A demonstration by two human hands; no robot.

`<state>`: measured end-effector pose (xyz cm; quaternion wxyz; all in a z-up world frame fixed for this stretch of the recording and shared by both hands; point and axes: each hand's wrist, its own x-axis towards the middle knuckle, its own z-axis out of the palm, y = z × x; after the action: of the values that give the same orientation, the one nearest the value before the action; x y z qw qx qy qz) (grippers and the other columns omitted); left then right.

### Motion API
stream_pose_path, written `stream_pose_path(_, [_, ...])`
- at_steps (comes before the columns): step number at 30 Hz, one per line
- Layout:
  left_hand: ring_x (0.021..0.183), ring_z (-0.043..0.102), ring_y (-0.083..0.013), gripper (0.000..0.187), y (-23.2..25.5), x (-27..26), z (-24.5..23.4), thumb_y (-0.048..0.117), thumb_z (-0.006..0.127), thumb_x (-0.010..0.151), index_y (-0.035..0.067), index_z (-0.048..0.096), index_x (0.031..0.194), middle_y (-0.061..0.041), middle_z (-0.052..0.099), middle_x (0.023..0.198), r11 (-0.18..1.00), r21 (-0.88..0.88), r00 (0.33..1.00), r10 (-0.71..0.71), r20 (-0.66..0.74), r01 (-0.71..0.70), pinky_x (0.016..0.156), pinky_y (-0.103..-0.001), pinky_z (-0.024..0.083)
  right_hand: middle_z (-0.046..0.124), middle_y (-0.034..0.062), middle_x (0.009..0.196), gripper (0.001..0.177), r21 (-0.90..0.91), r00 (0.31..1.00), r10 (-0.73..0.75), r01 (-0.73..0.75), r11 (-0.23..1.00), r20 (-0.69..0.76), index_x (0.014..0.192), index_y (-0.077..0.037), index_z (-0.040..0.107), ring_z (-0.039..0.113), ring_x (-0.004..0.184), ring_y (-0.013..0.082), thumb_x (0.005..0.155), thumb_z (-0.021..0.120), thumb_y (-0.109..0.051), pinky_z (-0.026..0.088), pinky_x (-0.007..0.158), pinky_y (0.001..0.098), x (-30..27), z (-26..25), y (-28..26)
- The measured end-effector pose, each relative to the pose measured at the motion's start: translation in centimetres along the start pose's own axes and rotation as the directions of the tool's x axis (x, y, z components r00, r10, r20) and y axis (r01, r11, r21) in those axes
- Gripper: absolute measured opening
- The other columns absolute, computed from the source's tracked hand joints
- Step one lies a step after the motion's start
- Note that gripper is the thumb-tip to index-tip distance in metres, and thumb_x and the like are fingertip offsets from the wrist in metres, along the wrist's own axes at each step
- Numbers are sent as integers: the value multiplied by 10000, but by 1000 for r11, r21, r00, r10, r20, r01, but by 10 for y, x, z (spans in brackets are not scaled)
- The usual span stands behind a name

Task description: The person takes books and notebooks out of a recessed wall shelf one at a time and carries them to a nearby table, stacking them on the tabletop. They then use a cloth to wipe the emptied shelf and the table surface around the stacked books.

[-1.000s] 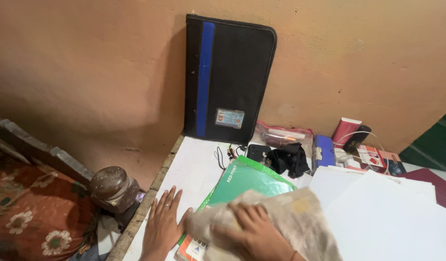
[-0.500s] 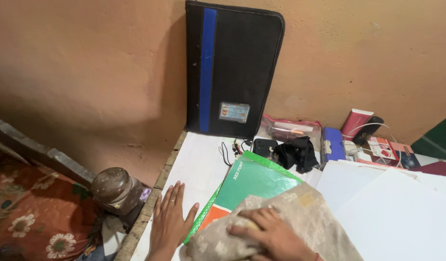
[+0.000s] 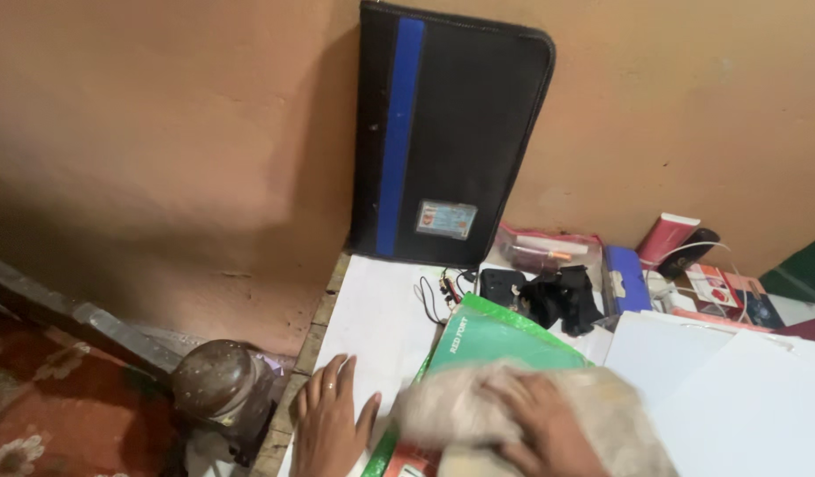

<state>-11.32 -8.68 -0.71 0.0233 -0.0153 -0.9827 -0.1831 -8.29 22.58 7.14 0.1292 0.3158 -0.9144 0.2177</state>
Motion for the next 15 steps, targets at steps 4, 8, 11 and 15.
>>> stream_pose_path(4, [1421,334,-331,706,-11,42,-4,509,534,952,36,432,1466,-157,408,1521,982,49,957,189,-219,-183,1187,-497,220,555,196,1326,759,-143,864,442,-482,865,-240,1403,-227,532,511,1203,414,684,774,-255,381,1056,529,11,6,3])
stream_pose_path(8, [1480,280,-358,726,-14,68,3,520,543,946,1,443,1444,-194,370,1544,961,58,907,275,-318,-271,1188,-521,149,550,163,1376,805,-227,983,182,-186,956,-36,1419,-292,574,508,1261,396,647,804,-318,351,1082,534,0,16,-23])
stream_pose_path(11, [1488,263,-336,752,-16,72,6,554,560,922,28,456,1449,-163,360,1571,959,-1,913,269,-308,-283,1199,-516,134,551,183,1374,807,-146,996,89,-92,985,-28,1380,-259,578,516,1253,411,614,830,-290,354,1042,530,-6,12,-31])
stream_pose_path(15, [1481,280,-313,753,-18,75,7,579,571,915,63,476,1455,-125,374,1591,961,-42,926,250,-282,-273,1220,-514,134,511,242,1400,841,-169,852,427,-490,855,-304,1416,-167,514,482,1227,455,629,809,-196,340,1051,553,6,3,-19])
